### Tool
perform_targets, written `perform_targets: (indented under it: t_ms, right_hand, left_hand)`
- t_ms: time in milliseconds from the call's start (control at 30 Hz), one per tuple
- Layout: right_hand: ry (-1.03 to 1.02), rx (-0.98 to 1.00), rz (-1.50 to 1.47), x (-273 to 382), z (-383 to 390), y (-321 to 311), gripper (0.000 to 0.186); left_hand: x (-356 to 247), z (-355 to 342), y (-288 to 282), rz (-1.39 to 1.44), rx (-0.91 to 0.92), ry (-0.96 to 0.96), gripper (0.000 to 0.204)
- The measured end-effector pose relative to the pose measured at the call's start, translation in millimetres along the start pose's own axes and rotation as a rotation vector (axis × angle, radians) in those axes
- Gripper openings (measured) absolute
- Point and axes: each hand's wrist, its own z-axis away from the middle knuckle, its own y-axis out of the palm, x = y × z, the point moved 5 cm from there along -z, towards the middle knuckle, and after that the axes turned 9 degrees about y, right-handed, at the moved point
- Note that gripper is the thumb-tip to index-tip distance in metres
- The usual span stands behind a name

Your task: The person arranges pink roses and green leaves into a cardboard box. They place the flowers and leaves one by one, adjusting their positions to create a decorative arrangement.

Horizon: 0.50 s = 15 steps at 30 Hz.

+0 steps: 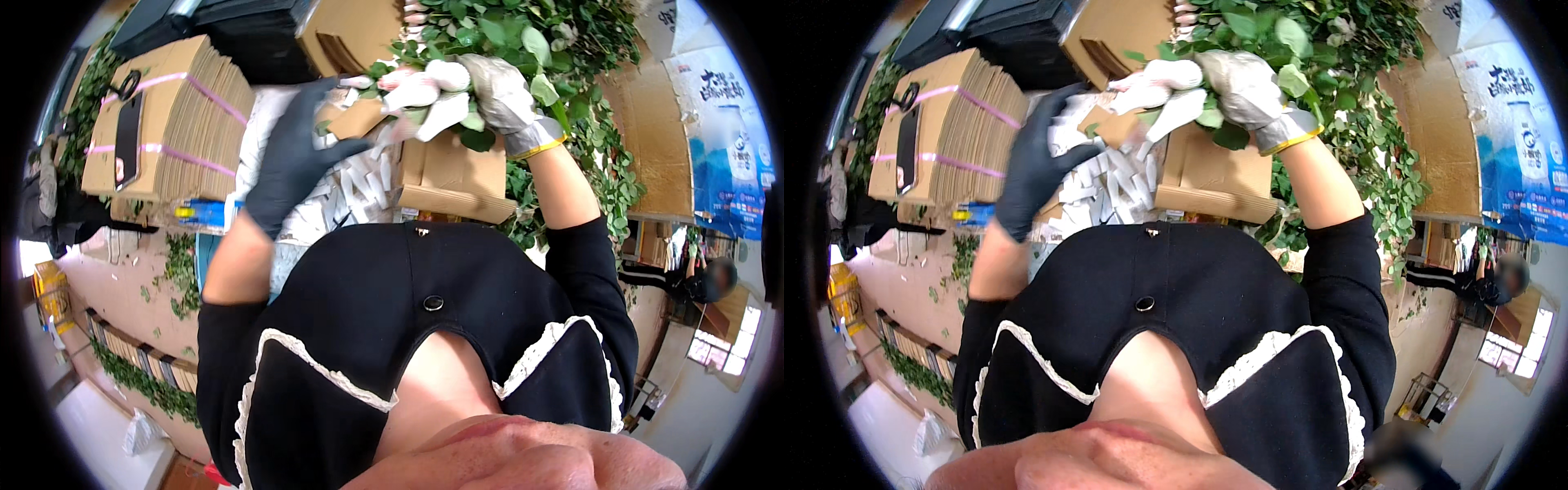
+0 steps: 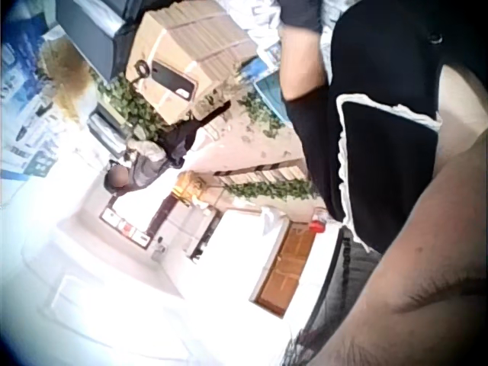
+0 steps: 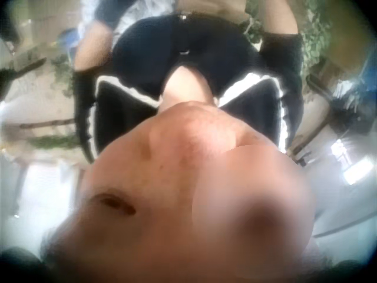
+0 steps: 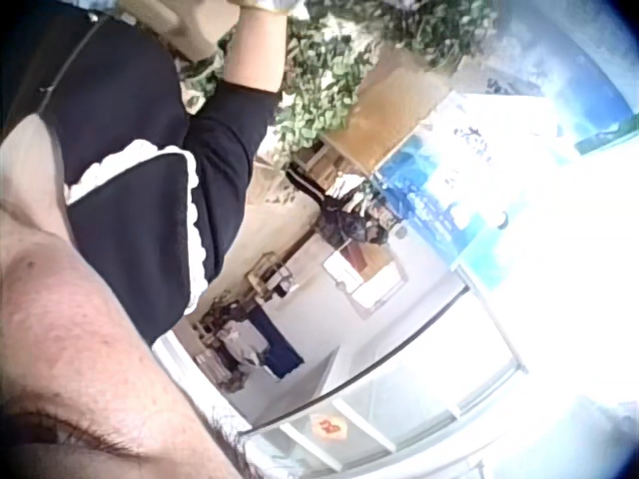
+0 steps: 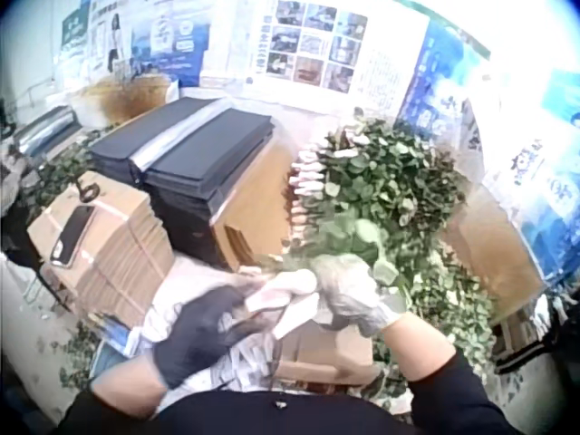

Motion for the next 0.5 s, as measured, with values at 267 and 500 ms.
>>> perform_targets:
  t_ms: [267,500]
  right_hand:
    - [-0.137,-0.059,-0.003,25.0,-15.9,9.5,0.033]
    - [-0.096,0.096,-0.127,27.8,-26.4,21.1,0.035]
  left_hand:
    - [13.0,14.2,-26.0,-0.184,0.126,0.087,0.021]
    - [-3.7,33.5,-39.1,-0.066,0.106,0.286,0.027]
